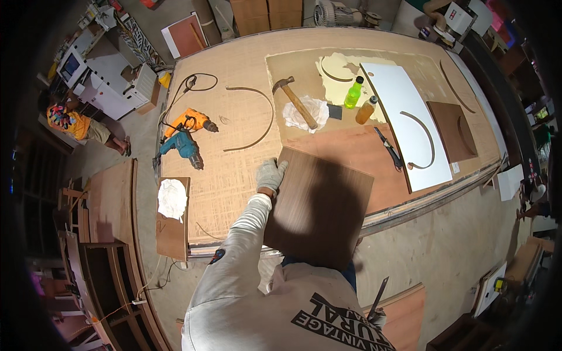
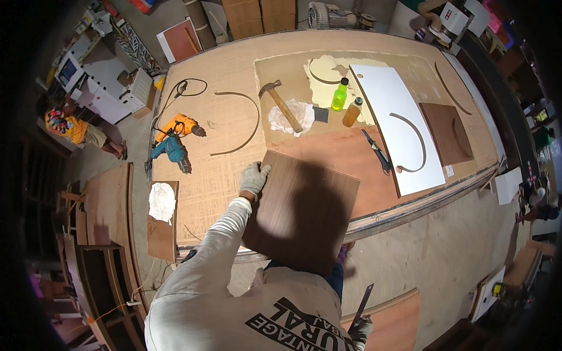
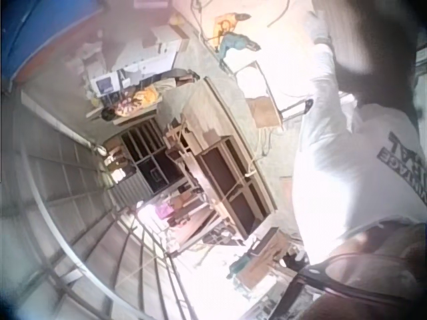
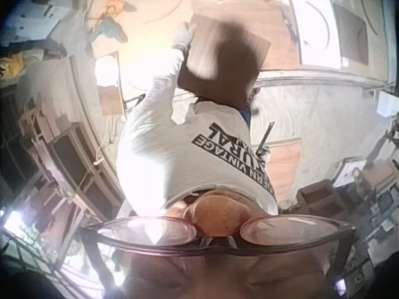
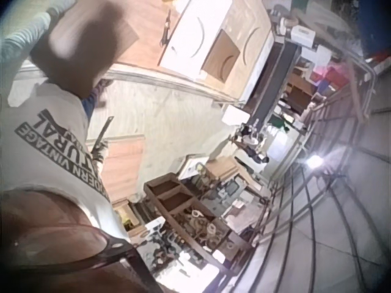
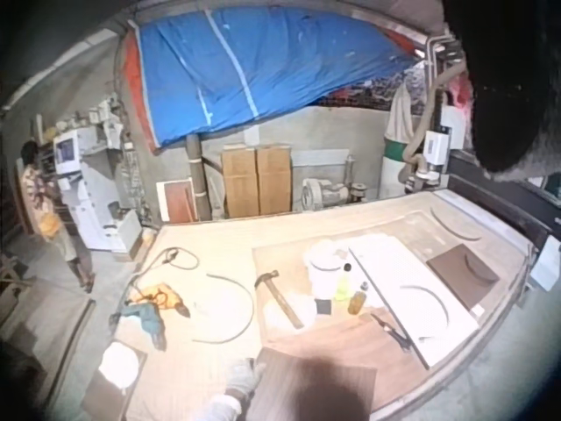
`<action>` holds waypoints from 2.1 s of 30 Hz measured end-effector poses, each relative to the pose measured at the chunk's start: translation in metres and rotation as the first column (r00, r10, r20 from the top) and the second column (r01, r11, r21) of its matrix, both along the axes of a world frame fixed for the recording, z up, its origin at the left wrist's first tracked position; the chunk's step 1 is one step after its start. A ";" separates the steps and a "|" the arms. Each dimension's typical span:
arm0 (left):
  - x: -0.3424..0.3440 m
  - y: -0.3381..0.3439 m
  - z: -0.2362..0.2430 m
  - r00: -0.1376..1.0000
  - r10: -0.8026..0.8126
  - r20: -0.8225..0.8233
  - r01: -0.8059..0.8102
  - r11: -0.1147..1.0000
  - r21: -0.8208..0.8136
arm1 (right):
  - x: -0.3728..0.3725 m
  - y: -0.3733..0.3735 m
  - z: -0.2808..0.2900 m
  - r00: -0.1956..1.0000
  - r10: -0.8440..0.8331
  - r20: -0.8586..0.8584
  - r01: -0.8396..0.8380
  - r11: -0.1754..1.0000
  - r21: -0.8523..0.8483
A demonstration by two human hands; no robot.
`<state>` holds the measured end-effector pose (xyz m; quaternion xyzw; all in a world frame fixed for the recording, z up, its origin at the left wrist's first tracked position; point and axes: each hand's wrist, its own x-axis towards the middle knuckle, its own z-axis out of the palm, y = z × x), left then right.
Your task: The person applies a laminate edge strip to a wooden board, using a square to measure and a utility knife to trim the excess material.
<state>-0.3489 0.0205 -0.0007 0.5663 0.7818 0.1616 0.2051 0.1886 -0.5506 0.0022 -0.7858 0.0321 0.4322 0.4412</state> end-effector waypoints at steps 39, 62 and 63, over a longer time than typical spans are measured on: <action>0.245 -0.005 0.371 0.950 -0.312 -0.021 0.312 0.948 0.054 | -0.017 0.434 0.094 0.342 0.728 -0.594 -0.480 0.679 0.555; 0.374 0.035 0.336 0.366 -0.256 0.894 0.109 0.966 0.232 | 0.011 0.442 0.022 0.268 0.608 -0.748 -0.321 0.788 0.525; 0.374 0.035 0.336 0.351 -0.243 0.904 0.090 0.970 0.226 | 0.012 0.441 0.028 0.316 0.631 -0.709 -0.385 0.768 0.512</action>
